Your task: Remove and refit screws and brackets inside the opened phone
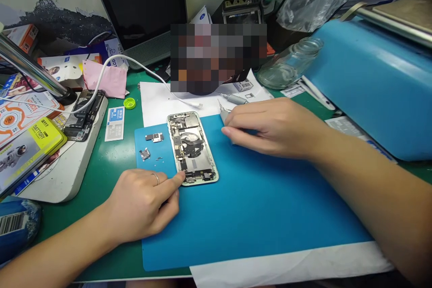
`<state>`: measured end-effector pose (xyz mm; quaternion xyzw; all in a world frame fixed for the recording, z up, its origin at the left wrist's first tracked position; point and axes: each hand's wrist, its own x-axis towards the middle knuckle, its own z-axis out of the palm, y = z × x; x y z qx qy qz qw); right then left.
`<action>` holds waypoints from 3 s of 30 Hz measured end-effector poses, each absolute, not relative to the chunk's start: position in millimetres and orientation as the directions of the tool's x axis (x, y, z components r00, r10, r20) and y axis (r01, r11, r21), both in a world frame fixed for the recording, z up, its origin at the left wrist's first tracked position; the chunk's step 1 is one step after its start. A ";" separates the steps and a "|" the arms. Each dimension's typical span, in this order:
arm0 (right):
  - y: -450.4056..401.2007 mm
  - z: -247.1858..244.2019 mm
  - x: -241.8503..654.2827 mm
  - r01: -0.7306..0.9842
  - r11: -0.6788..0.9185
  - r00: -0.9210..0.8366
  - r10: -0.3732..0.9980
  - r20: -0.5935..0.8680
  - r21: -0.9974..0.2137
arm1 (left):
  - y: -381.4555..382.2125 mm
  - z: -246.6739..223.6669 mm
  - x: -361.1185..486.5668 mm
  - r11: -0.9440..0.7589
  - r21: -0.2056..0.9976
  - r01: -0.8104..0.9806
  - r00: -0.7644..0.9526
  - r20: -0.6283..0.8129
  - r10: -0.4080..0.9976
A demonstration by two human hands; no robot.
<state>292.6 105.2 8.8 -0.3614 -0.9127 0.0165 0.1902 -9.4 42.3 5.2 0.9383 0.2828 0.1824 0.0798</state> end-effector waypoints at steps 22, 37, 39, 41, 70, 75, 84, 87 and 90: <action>131.4 6.4 315.0 0.985 0.088 -0.084 0.996 0.027 -0.146 | 42.0 2.7 -10.0 -0.825 0.263 0.500 0.768 0.307 0.562; 115.8 15.3 312.1 0.996 0.025 -0.019 0.997 0.071 -0.084 | 41.5 2.5 -11.1 -0.828 0.262 0.496 0.769 0.310 0.559; 113.1 18.2 309.2 0.992 0.059 -0.049 0.995 0.090 -0.109 | 41.3 2.4 -11.4 -0.827 0.263 0.496 0.768 0.310 0.560; 111.0 20.4 306.4 0.983 0.091 -0.071 0.989 0.131 -0.156 | 41.3 2.5 -11.7 -0.828 0.265 0.495 0.769 0.309 0.559; 100.1 15.4 280.5 0.643 0.566 -0.335 0.814 0.475 -0.516 | 43.1 3.5 -10.1 -0.829 0.274 0.488 0.770 0.313 0.556; 96.6 16.7 277.9 0.713 0.484 -0.296 0.864 0.408 -0.508 | 43.3 3.9 -9.7 -0.830 0.277 0.485 0.771 0.312 0.555; 96.8 10.6 279.8 0.752 0.416 -0.193 0.881 0.432 -0.512 | 42.6 2.9 -11.1 -0.830 0.270 0.488 0.771 0.313 0.555; 97.6 9.9 280.8 0.772 0.430 -0.208 0.867 0.452 -0.469 | 42.7 2.6 -10.9 -0.829 0.273 0.488 0.771 0.310 0.556; 99.5 7.2 282.6 0.782 0.444 -0.249 0.865 0.435 -0.437 | 43.0 2.8 -10.5 -0.827 0.269 0.493 0.770 0.306 0.559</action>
